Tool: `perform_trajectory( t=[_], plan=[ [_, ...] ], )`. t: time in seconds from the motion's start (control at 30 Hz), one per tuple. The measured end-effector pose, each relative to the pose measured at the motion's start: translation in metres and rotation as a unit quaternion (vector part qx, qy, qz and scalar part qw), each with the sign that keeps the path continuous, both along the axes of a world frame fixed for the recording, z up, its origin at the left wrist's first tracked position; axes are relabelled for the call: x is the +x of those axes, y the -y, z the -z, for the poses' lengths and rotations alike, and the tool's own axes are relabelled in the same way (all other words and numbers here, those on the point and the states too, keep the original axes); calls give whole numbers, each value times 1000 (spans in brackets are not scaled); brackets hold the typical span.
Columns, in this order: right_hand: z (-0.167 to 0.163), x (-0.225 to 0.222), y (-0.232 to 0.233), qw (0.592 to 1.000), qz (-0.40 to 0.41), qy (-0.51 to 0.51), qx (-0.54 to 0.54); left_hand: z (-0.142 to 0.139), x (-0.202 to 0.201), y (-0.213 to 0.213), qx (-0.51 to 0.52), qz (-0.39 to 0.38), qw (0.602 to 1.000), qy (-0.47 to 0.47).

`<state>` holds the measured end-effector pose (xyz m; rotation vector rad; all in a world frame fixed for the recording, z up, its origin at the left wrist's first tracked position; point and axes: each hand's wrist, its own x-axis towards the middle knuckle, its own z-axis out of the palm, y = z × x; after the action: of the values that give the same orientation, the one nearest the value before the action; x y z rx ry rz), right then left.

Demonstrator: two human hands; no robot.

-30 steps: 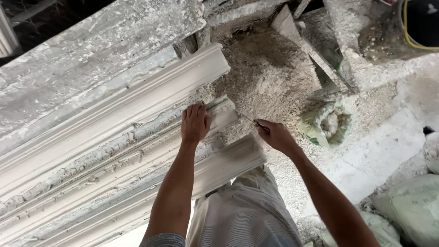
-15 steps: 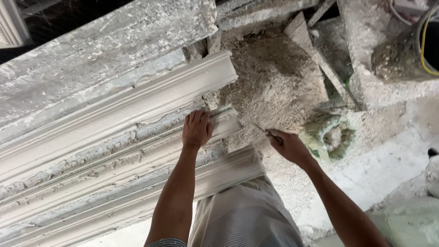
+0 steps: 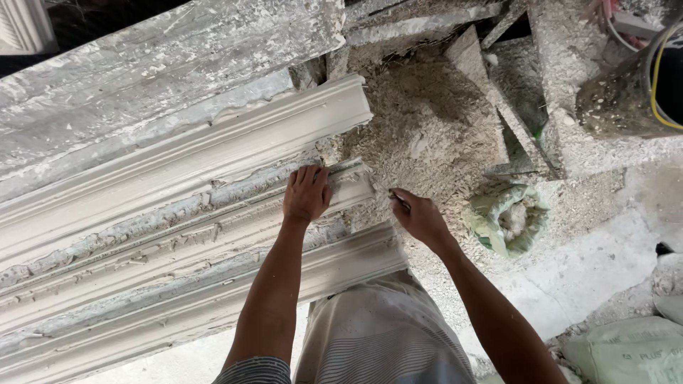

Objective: The person uses a small knife to scrape and trim excess plaster from the edges and grooves of long decorative plaster cornice moldings laid on a work table, working along each piece section by section and brushing debris aside as they go.

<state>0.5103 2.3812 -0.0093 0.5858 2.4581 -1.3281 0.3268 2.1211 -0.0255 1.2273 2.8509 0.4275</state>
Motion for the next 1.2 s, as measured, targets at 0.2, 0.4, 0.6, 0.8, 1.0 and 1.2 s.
perform_trajectory(
  t=[0.2, 0.4, 0.6, 0.8, 1.0, 1.2],
  plan=[
    [3, -11, -1, 999, -19, -24, 20, -5, 1, -2, 12, 1, 1000, -10],
    [-6, -33, -1, 995, -30, -56, 77, -4, 2, -1, 25, 4, 1000, -15],
    [-5, -31, 4, 998, -28, 4, 50, -3, 3, -1, 37, 4, 999, -8],
    [-2, -25, 21, 989, 89, -113, -35, -2, 2, -1, 21, 5, 1000, -8],
    [12, -5, 55, 983, 85, -111, -119, 1, 3, -1, 8, 4, 1000, -6],
    [28, -15, 66, 974, 145, -101, -138, 0, 3, -2, 30, 3, 999, -15]
  ],
)
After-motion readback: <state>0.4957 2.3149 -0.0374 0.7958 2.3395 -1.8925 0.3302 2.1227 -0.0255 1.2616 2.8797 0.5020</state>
